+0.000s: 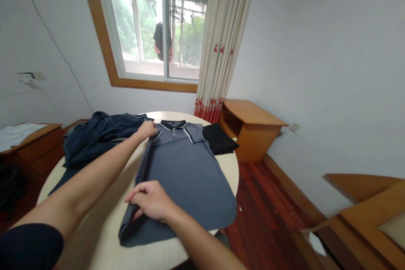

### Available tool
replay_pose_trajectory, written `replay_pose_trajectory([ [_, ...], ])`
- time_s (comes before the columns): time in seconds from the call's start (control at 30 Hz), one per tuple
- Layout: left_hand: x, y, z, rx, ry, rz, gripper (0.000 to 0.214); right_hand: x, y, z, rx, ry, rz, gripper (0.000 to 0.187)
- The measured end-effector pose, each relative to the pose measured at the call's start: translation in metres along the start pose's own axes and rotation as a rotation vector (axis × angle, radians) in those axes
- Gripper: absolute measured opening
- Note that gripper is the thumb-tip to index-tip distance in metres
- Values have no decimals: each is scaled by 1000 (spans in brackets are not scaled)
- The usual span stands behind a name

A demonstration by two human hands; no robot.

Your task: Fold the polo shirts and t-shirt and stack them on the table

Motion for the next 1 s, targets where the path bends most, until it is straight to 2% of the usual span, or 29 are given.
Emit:
replay_pose_trajectory([
  [0.07, 17, -28, -6, 102, 12, -29, 40, -19, -7, -5, 14, -61, 35, 6],
  [0.13, 34, -47, -17, 201, 39, -63, 37, -39, -19, -10, 49, -101, 30, 7],
  [0.23, 53, -54, -32, 315, 71, -113, 33, -60, -42, -16, 153, -96, -70, 9],
  [0.3, 58, -47, -34, 345, 47, -123, 34, -69, -56, -18, 207, -63, -181, 10],
  [0.37, 58, -33, -30, 337, -4, -110, 39, -74, -62, -18, 199, -43, -295, 10],
  [0.47, 61, -9, -13, 295, -53, -67, 45, -80, -55, -15, 60, -82, -406, 11],
  [0.57, 70, 10, 9, 250, -38, -20, 48, -84, -37, -16, -131, -191, -500, 27],
  [0.67, 82, 26, 35, 181, -10, 25, 53, -85, -27, -19, -219, -243, -595, 42],
  [0.8, 101, 38, 65, 115, 52, 75, 55, -83, -37, -14, -184, -130, -574, 49],
  [1.0, 120, 41, 87, 139, 130, 118, 59, -89, -65, 2, -165, -17, -580, 42],
])
Point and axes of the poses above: each hand's wrist, its own z-axis towards the middle knuckle, its own x-axis out of the palm, y = z × x, the point moved 9 cm from there along z, towards the middle knuckle, and after that the axes turned 14 degrees about -y, right-handed, at the moved point
